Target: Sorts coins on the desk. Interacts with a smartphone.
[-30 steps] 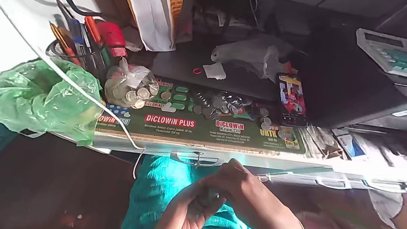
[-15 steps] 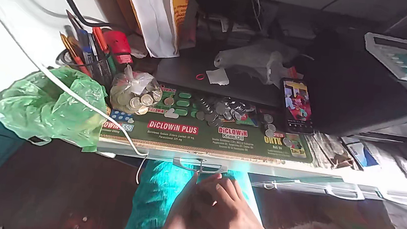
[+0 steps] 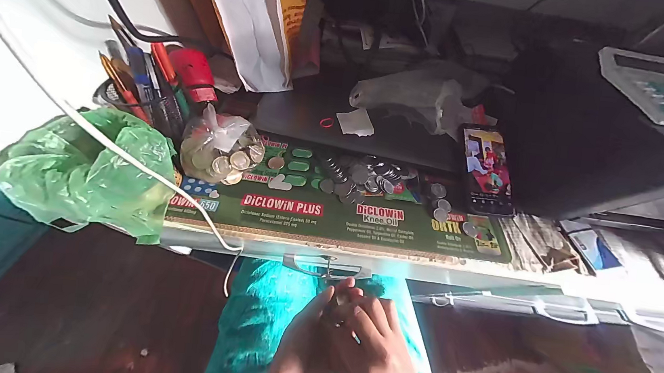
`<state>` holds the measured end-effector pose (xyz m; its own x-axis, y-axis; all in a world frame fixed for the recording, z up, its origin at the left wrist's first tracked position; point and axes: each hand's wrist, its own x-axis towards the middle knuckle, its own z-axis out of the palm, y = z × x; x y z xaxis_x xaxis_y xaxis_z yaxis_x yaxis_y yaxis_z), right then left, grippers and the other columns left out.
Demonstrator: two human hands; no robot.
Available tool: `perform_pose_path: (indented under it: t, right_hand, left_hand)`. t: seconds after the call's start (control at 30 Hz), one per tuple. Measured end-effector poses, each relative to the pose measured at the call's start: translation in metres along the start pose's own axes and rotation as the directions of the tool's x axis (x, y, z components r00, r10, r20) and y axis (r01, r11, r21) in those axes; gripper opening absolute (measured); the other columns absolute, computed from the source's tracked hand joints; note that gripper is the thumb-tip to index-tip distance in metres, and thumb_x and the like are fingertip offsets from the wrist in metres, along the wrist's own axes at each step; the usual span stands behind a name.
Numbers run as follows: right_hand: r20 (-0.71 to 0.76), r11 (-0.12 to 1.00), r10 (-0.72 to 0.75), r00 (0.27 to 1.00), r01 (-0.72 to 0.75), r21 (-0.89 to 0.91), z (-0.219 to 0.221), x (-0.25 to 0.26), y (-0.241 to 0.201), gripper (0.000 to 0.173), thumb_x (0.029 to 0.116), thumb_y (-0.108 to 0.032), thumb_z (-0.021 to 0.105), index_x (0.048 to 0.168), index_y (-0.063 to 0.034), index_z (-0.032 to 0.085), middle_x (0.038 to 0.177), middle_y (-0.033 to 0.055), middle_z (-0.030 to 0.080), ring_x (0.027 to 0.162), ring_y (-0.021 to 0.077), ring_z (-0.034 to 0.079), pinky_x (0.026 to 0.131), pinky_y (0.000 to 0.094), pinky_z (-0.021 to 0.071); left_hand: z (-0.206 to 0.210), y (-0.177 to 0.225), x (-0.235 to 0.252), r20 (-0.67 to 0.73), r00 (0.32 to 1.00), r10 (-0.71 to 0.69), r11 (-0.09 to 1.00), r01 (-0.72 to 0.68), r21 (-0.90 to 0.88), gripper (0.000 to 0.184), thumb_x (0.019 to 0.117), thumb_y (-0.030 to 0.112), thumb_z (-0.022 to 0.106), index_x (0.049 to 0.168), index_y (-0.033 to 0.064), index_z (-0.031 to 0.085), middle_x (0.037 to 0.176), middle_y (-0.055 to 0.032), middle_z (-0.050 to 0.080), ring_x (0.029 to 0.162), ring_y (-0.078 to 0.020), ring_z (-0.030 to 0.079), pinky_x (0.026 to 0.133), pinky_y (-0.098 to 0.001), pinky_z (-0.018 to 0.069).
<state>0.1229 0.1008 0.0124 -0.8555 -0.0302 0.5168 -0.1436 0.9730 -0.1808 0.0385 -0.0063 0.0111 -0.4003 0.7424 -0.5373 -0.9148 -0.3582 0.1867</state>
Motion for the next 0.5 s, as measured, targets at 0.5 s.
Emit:
perform_pose_path:
  t: [0.5]
  right_hand:
    - [0.032, 0.939, 0.148, 0.988, -0.151, 0.309, -0.020, 0.023, 0.022, 0.015, 0.0977, -0.030, 0.066, 0.093, -0.0210, 0.078, 0.094, -0.0021, 0.067, 0.094, 0.0109, 0.060, 0.082, 0.0270, 0.0488]
  left_hand:
    - [-0.007, 0.005, -0.002, 0.148, 0.988, 0.042, 0.997, -0.033, -0.066, 0.025, 0.1067, 0.011, 0.047, 0.116, 0.0031, 0.069, 0.101, -0.0092, 0.074, 0.091, -0.0150, 0.073, 0.085, -0.0270, 0.0596]
